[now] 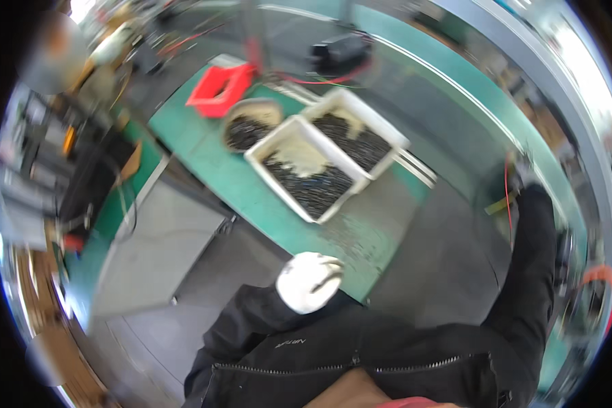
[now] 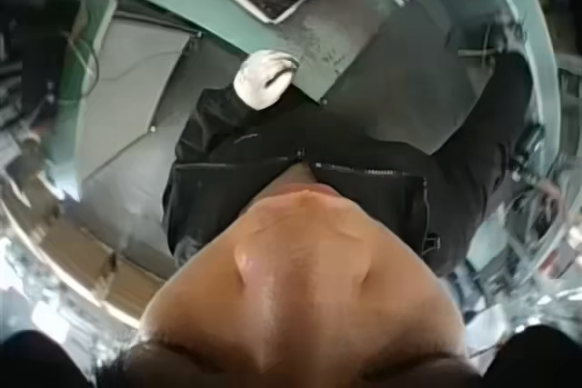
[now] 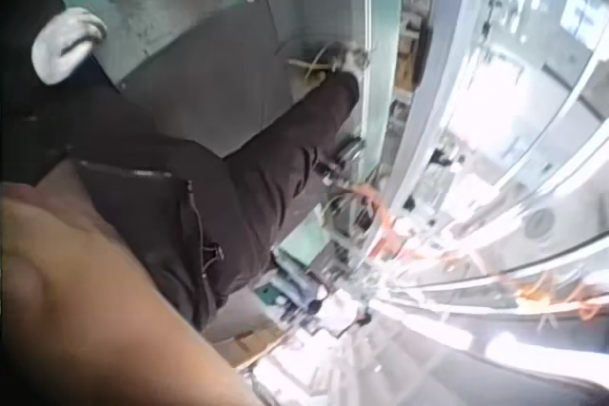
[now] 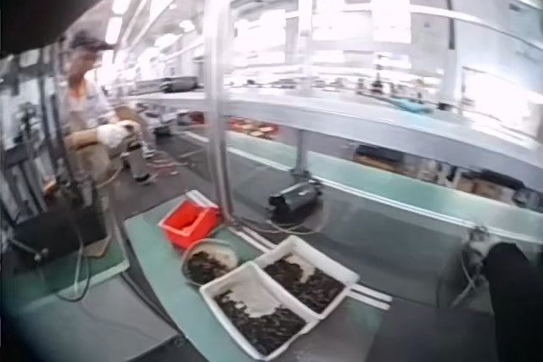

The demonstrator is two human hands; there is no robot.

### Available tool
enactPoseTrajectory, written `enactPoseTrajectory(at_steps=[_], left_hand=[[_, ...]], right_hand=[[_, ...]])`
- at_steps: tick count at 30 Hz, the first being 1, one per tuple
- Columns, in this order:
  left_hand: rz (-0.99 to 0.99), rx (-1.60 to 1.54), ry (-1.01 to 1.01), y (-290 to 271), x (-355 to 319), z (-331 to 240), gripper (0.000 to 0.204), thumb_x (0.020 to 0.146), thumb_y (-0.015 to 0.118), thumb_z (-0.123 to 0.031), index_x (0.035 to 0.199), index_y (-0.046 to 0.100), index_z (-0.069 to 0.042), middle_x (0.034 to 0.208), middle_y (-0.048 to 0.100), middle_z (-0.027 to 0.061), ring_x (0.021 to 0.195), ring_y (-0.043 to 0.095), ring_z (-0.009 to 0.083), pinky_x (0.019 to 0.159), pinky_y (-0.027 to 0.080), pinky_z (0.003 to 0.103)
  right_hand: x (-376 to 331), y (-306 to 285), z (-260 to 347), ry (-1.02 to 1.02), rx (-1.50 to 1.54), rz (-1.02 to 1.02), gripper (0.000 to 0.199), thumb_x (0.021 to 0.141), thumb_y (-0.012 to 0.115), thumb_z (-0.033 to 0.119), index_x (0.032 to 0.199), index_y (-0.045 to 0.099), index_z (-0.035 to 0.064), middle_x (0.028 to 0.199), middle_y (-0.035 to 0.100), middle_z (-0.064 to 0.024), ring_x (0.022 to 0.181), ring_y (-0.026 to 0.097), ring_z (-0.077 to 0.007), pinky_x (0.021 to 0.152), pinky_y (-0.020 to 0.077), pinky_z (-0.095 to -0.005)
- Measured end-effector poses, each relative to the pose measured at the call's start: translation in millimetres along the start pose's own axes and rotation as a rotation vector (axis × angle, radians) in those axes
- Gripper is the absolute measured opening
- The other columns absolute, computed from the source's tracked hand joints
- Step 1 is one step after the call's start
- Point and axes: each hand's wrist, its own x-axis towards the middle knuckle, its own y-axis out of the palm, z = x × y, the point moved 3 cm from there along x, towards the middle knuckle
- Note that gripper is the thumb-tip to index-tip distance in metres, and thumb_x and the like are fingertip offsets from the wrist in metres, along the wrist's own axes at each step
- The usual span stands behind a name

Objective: Assembling components of electric motors by attaching fan housings and screws using an electric screwdriver and pliers.

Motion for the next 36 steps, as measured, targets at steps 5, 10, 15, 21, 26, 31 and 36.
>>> enactPoseTrajectory(at_steps=[5,10,15,21,26,31,36], left_hand=[[-0.882,0.239,-0.851,-103.6,-59.4,66.7,0.034,0.091,0.055,-0.014,0.120,0.051,0.004,0.101,0.061,0.0140,0.095,0.060,0.0249,0.083,0.047,0.033],[-1.141,-0.248,-0.800,-126.1,-53.0,213.6,0.057,0.094,0.055,-0.026,0.134,0.033,0.008,0.121,0.052,0.0193,0.108,0.052,0.0275,0.093,0.042,0.036],[-1.074,0.078,-0.884,-105.2,-21.5,207.1,0.055,0.092,0.053,-0.016,0.134,0.030,0.010,0.130,0.044,0.0262,0.115,0.049,0.0322,0.101,0.037,0.039],[-1.035,0.215,-0.950,-106.4,-15.4,192.2,0.066,0.092,0.054,-0.018,0.140,0.020,0.012,0.136,0.037,0.0295,0.125,0.041,0.0345,0.107,0.030,0.039],[-1.035,0.299,-1.035,-102.1,-28.2,200.2,0.072,0.090,0.057,-0.018,0.140,0.015,0.014,0.141,0.030,0.0307,0.131,0.035,0.0363,0.110,0.026,0.039],[-1.043,0.416,-1.067,-104.7,-51.7,206.9,0.078,0.091,0.054,-0.030,0.140,0.014,0.016,0.142,0.028,0.0340,0.132,0.030,0.0421,0.111,0.023,0.043],[-0.979,0.344,-1.081,-109.9,-18.3,200.6,0.084,0.092,0.050,-0.042,0.140,0.014,0.017,0.143,0.024,0.0370,0.134,0.028,0.0432,0.112,0.024,0.043]], right_hand=[[55.7,-61.6,108.0,0.118,-1.143,-0.374,0.043,0.089,0.052,0.027,0.126,0.054,0.0042,0.110,0.062,-0.0213,0.105,0.058,-0.0355,0.091,0.0454,-0.0409],[-47.1,201.8,438.9,-0.543,-0.259,0.219,0.035,0.091,0.052,0.029,0.113,0.062,0.0032,0.100,0.067,-0.0130,0.084,0.062,-0.0193,0.073,0.0496,-0.0327],[-55.5,379.4,560.1,-0.560,0.366,0.638,0.043,0.094,0.048,0.045,0.112,0.056,0.0069,0.082,0.060,-0.0040,0.060,0.059,-0.0120,0.051,0.0450,-0.0283],[-6.7,444.3,589.6,-0.061,0.647,0.412,0.034,0.089,0.052,0.047,0.086,0.049,0.0130,0.061,0.046,-0.0010,0.048,0.052,-0.0145,0.041,0.0394,-0.0289],[13.0,464.7,594.8,-0.603,0.017,-0.044,0.032,0.085,0.050,0.034,0.076,0.066,0.0078,0.072,0.062,-0.0150,0.066,0.059,-0.0281,0.064,0.0446,-0.0401],[-19.8,385.2,558.9,-0.530,-0.539,0.131,0.060,0.081,0.050,0.050,0.114,0.063,0.0018,0.115,0.061,-0.0247,0.110,0.059,-0.0338,0.089,0.0457,-0.0387],[-61.2,219.2,486.9,-0.673,-0.870,0.224,0.043,0.081,0.050,0.042,0.088,0.068,0.0045,0.088,0.067,-0.0171,0.084,0.063,-0.0315,0.076,0.0462,-0.0408]])
